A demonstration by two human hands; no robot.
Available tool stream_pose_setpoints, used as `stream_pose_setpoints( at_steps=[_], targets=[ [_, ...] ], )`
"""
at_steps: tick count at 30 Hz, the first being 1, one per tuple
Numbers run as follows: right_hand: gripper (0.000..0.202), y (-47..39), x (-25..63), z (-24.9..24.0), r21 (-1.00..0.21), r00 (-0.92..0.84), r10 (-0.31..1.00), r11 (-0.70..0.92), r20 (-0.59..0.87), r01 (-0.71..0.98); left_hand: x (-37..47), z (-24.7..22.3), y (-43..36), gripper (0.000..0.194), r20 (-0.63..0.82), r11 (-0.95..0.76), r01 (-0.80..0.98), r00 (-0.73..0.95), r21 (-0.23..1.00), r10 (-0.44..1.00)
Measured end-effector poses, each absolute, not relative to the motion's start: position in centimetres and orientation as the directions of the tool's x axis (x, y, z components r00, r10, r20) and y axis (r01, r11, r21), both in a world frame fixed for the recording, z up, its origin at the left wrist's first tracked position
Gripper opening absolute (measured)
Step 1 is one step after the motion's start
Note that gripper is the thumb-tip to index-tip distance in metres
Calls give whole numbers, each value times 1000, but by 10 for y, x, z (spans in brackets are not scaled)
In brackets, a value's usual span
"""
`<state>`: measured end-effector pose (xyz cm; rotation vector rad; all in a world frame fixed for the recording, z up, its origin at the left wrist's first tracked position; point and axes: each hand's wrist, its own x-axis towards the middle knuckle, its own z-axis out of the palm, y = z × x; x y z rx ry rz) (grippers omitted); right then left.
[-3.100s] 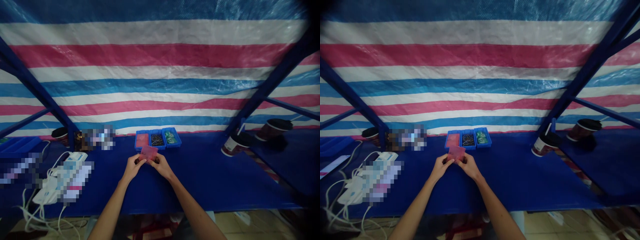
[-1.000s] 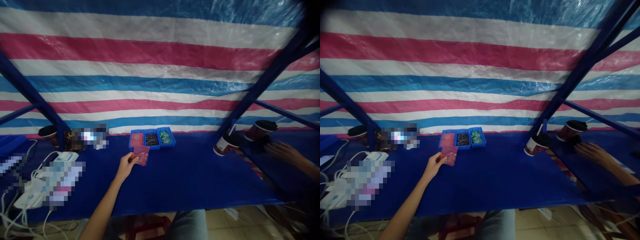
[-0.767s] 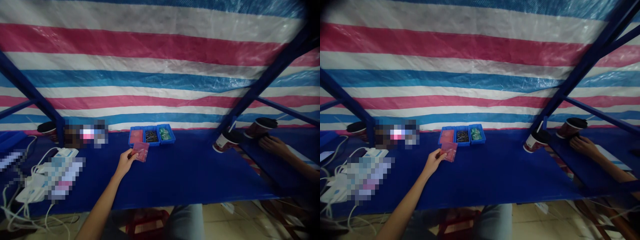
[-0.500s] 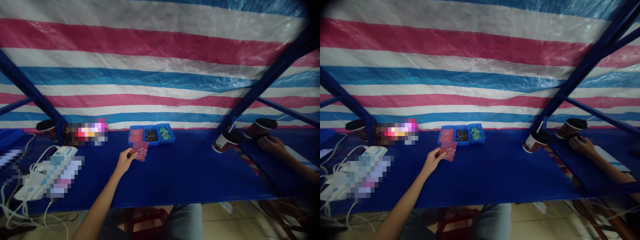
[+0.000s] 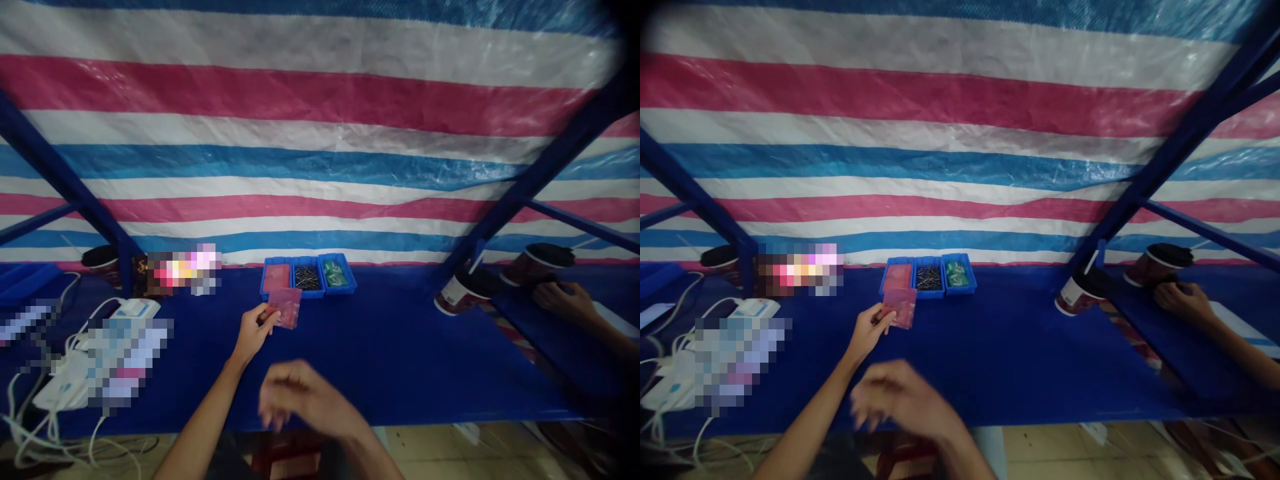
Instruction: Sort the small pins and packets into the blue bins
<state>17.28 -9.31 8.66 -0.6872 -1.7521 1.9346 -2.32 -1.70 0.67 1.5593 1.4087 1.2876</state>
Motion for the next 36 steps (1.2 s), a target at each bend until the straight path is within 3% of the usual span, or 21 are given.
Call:
stream_pose_setpoints(
  at_steps=[2, 3, 5, 8, 11, 17, 20, 24, 28, 30, 33, 36],
  targets=[
    [37, -67, 182, 79, -975, -456, 889, 67, -38, 211, -23, 9, -18, 29, 231, -198, 311, -74, 930, 970],
    [34, -53, 187, 74, -940, -307, 952, 119, 16, 320, -23, 11, -18, 29, 224, -192, 304, -74, 933, 972],
    [27, -30, 193, 62, -905, -176, 981, 142, 76, 402, -22, 13, -19, 28, 207, -181, 285, -64, 941, 976],
    [31, -10, 189, 45, -946, -262, 961, 165, 91, 278, -21, 13, -21, 28, 197, -181, 253, -37, 950, 980],
    [20, -6, 175, 36, -964, -335, 928, 224, 165, 146, -21, 13, -23, 31, 208, -192, 250, -42, 949, 977],
    [14, 27, 153, 53, -936, -210, 950, 275, 230, 219, -32, 30, -10, 37, 222, -171, 250, -189, 953, 957],
    [13, 67, 142, 66, -917, -159, 959, 274, 236, 291, -41, 47, 16, 41, 286, -200, 331, -236, 922, 929],
    [16, 107, 124, 72, -796, -146, 971, 240, 191, 556, -51, 54, 53, 32, 391, -198, 590, -220, 783, 894],
    [7, 112, 111, 63, -547, -168, 964, 257, 208, 797, -55, 41, 65, 30, 405, -150, 823, -104, 548, 908],
    [12, 106, 107, 58, -451, -162, 953, 266, 256, 852, -54, 37, 62, 26, 404, -133, 874, -77, 467, 912],
    [39, 97, 102, 54, -383, -116, 934, 250, 338, 889, -52, 40, 58, 12, 441, -102, 912, -92, 397, 893],
    [38, 91, 97, 53, -332, -130, 935, 244, 331, 911, -47, 49, 63, 30, 483, -149, 934, -29, 325, 875]
  ],
)
